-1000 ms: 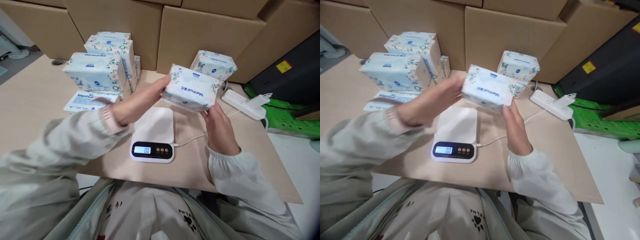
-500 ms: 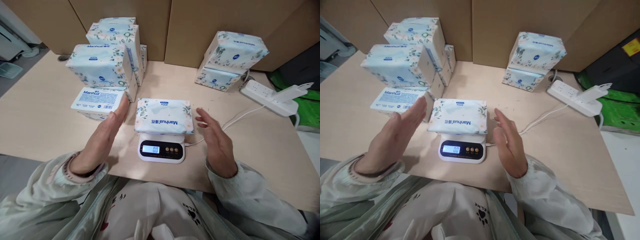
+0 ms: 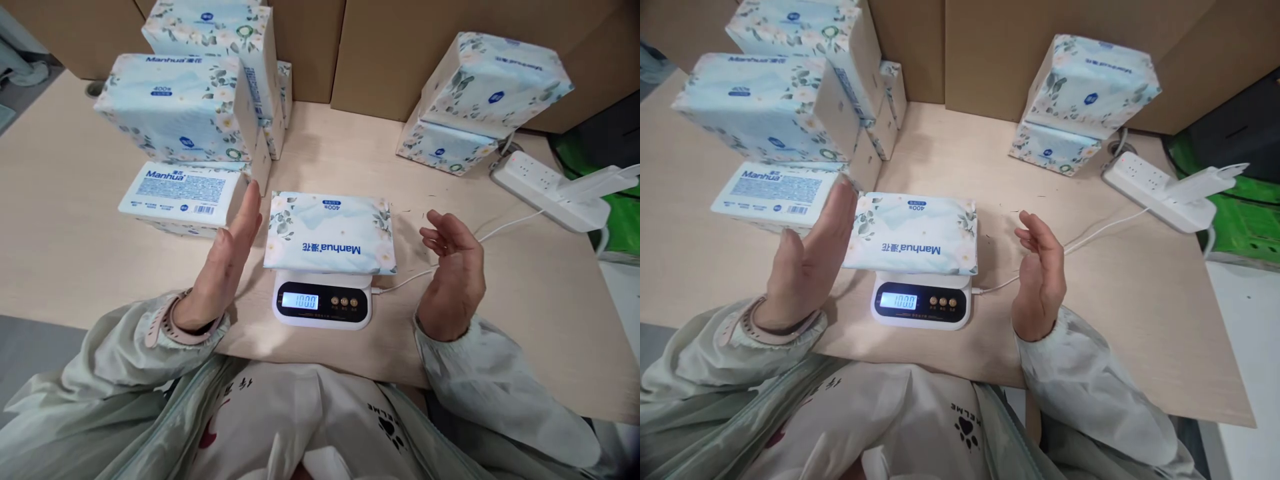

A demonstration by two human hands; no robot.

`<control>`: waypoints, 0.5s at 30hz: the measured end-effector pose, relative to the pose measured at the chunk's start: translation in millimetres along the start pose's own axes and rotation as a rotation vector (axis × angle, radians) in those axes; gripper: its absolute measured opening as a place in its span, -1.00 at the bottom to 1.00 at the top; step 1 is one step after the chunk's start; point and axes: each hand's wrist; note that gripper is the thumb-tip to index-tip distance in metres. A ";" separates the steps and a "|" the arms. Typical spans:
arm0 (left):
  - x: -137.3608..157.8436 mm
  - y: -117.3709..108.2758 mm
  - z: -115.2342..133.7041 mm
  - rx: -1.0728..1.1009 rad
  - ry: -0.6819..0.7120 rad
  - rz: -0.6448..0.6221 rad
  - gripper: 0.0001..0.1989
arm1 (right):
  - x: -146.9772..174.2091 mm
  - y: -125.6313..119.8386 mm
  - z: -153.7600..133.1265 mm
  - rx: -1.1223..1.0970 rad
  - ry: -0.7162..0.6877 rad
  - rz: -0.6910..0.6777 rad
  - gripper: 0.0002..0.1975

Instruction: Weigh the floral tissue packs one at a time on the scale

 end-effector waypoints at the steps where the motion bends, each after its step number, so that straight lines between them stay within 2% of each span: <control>1: -0.3 -0.2 0.2 0.003 -0.010 0.009 -0.37 | 0.1 0.1 -0.2 -0.016 -0.007 0.003 -0.54; 7: -1.2 -3.6 -5.1 0.041 0.024 0.010 -0.37 | 1.0 -1.5 -0.4 0.066 -0.036 -0.026 -0.49; 11: -0.7 -3.6 -4.2 0.055 0.002 0.019 -0.37 | 1.4 -2.2 -0.2 0.161 -0.049 -0.041 -0.47; 15: -0.7 -5.0 -3.1 0.031 -0.008 0.022 -0.35 | 1.1 -2.4 0.9 0.167 -0.069 -0.043 -0.46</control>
Point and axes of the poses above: each hand's wrist, its own x-axis away from the middle knuckle, its own y-axis out of the palm, z = x × y, and after that the axes turned 3 degrees about y, right-handed
